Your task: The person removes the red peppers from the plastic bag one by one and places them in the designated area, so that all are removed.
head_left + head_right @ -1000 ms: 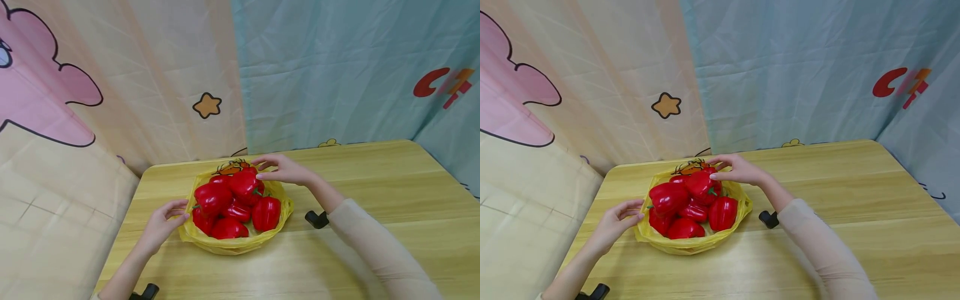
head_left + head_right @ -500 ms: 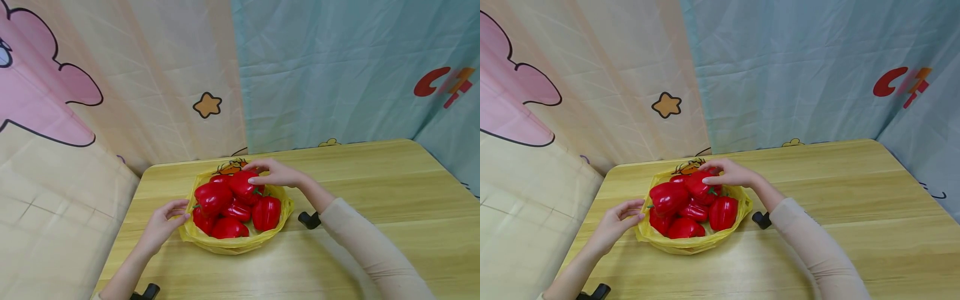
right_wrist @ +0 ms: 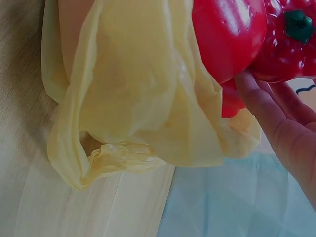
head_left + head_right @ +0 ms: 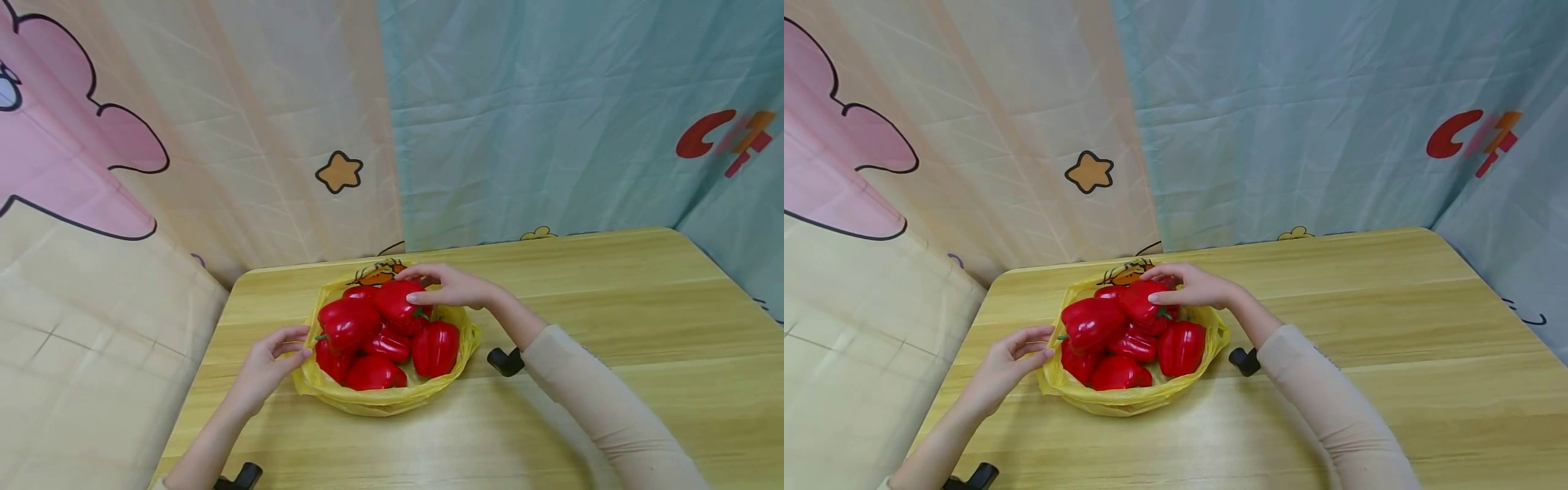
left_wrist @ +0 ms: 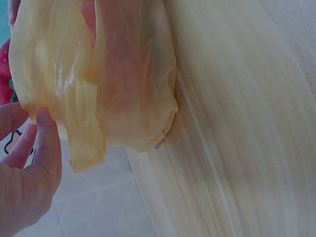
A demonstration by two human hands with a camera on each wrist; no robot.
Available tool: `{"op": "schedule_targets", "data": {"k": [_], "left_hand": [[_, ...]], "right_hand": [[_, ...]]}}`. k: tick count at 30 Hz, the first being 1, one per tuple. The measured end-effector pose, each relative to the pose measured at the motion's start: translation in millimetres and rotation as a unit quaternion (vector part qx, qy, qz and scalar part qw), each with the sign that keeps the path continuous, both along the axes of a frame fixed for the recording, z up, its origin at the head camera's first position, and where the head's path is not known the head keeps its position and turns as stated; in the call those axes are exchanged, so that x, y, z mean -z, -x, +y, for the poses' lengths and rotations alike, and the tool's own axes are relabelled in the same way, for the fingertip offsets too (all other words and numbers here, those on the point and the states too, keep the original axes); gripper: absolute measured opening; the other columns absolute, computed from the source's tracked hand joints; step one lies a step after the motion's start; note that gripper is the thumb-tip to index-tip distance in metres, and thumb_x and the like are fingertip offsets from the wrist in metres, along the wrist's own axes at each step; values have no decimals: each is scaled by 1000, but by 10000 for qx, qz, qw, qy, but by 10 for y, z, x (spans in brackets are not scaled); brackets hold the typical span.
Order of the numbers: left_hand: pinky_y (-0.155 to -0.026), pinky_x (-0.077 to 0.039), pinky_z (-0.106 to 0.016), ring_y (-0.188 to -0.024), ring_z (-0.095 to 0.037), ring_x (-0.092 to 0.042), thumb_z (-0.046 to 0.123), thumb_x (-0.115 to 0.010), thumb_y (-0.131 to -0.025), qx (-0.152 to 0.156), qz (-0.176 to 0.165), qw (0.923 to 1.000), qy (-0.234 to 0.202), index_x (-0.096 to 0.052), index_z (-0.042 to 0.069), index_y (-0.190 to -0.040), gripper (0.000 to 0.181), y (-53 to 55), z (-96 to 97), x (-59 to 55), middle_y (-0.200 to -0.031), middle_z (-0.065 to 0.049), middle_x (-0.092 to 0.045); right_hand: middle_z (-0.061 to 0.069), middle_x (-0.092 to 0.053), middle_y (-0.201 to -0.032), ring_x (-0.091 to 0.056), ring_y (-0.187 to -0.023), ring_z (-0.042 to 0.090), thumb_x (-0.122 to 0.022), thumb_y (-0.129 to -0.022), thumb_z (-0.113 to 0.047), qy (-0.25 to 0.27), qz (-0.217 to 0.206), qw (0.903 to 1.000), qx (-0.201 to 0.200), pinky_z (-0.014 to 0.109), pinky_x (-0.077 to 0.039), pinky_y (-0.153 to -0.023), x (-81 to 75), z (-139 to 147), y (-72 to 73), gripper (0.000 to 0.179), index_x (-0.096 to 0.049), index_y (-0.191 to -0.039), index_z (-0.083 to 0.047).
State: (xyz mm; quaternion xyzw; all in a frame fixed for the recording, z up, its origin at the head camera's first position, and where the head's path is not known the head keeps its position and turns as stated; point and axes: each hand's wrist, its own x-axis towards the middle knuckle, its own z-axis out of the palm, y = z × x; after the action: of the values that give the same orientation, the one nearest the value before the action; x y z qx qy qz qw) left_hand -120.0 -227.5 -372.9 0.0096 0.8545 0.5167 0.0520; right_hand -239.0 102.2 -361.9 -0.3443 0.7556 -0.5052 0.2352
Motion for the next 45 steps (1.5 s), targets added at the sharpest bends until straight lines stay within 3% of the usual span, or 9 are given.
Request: {"op": "schedule_targets", "data": {"k": [10, 17, 41, 45], "left_hand": [[-78, -50, -19, -106, -29, -55, 9, -65, -87, -5, 32, 10000, 71, -56, -1, -123, 39, 5, 14, -19, -118, -17, -58], [-78, -49, -19, -106, -28, -55, 9, -66, -87, -27, -2, 10000, 21, -56, -1, -123, 39, -2, 16, -6, -118, -16, -58], [-79, -49, -19, -108, -28, -54, 10, -65, -88, -90, -52, 9999, -1, -56, -1, -123, 38, -8, 17, -9, -124, -15, -55], [-79, -49, -19, -108, -28, -53, 10, -65, -88, -103, -51, 9999, -14, -55, 0, -123, 39, -16, 14, -11, -125, -15, -55]], "right_hand": [[10, -50, -128, -55, -98, 27, -62, -89, -20, 24, -228, 9996, 168, 45, -53, -74, 13, -17, -20, 47, -47, -134, -12], [11, -50, -127, -55, -100, 26, -59, -91, -20, -33, -151, 9994, 304, 37, -53, -75, 25, -6, -28, 45, -48, -134, -12], [15, -51, -126, -56, -101, 29, -57, -92, -20, 509, -603, 9955, 526, 45, -53, -77, -29, 69, -62, 45, -45, -135, -9], [17, -49, -127, -56, -102, 29, -56, -93, -21, 637, -615, 9944, 571, 42, -53, -76, -47, 97, -60, 46, -44, -135, -8]]}}
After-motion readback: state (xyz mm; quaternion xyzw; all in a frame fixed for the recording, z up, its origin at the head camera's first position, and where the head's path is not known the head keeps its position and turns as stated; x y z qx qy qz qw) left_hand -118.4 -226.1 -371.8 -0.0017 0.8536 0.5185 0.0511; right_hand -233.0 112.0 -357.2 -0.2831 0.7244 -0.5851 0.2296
